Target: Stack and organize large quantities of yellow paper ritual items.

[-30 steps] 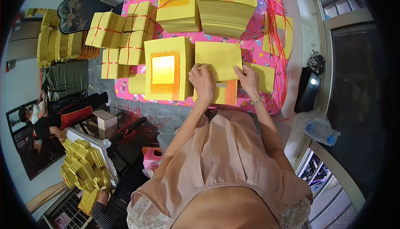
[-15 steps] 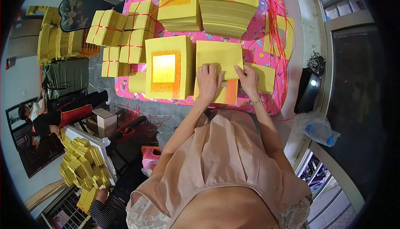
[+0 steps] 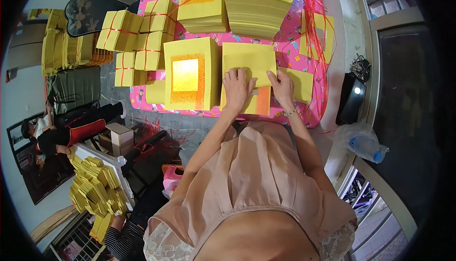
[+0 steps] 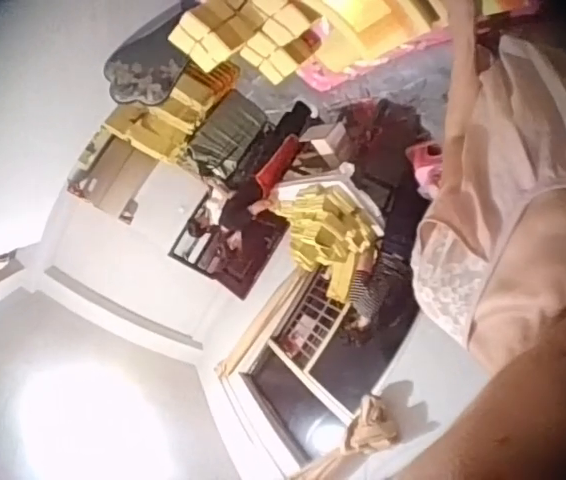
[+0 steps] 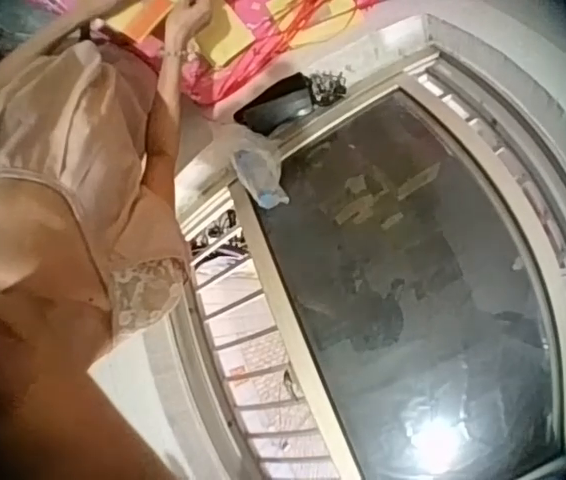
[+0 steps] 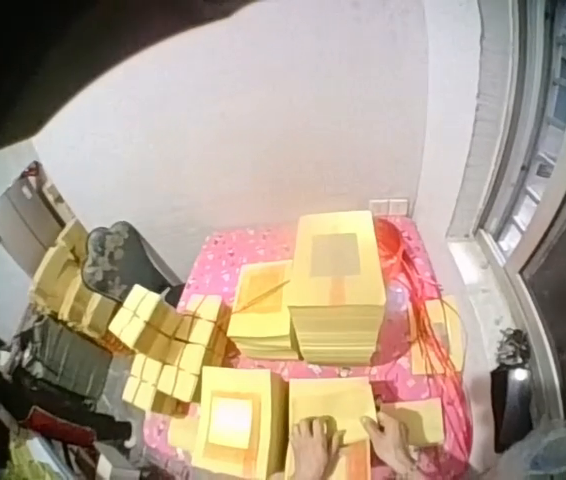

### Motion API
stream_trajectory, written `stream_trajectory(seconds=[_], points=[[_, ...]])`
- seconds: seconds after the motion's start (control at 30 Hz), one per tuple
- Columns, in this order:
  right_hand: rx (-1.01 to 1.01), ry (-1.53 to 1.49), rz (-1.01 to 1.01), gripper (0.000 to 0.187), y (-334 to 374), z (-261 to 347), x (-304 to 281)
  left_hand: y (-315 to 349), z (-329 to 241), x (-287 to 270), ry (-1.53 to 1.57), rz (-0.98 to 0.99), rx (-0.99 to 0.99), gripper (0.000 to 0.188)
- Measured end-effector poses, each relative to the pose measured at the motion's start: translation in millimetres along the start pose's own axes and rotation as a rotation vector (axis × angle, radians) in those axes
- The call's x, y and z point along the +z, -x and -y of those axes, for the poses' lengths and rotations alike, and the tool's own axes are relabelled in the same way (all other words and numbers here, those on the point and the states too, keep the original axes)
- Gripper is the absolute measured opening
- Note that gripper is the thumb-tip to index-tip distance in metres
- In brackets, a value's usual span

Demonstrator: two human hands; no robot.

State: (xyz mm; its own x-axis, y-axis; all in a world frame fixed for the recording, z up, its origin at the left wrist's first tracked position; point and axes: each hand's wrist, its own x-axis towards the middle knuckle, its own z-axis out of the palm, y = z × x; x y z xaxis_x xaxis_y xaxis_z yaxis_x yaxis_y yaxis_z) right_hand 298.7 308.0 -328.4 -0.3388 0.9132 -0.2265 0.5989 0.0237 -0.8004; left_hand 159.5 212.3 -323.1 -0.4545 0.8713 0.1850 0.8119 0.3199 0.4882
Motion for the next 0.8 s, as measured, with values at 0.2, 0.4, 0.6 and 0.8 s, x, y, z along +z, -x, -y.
stream_trajectory(seconds=[0.2, 0.4, 0.6, 0.8], points=[[-0.29, -0.017, -0.432, 0.04, 10.9, -0.6, 7.7, -1.6, 1.3, 0.0, -0.007, 0.016, -0.01, 0.045], [0.08, -0.145, 0.077, 0.045, 5.1, -36.9, 11.4, 0.7, 2.1, 2.9, -0.004, -0.004, -0.034, 0.043], [0.147, -0.427, 0.165, 0.036, 1.1, -56.1, 13.5, 1.3, 1.3, 2.2, 0.012, 0.015, -0.059, 0.043], [0.19, -0.36, 0.231, 0.04, 2.0, -42.1, 13.7, 0.8, 3.6, 3.7, -0.002, 0.01, -0.06, 0.042]])
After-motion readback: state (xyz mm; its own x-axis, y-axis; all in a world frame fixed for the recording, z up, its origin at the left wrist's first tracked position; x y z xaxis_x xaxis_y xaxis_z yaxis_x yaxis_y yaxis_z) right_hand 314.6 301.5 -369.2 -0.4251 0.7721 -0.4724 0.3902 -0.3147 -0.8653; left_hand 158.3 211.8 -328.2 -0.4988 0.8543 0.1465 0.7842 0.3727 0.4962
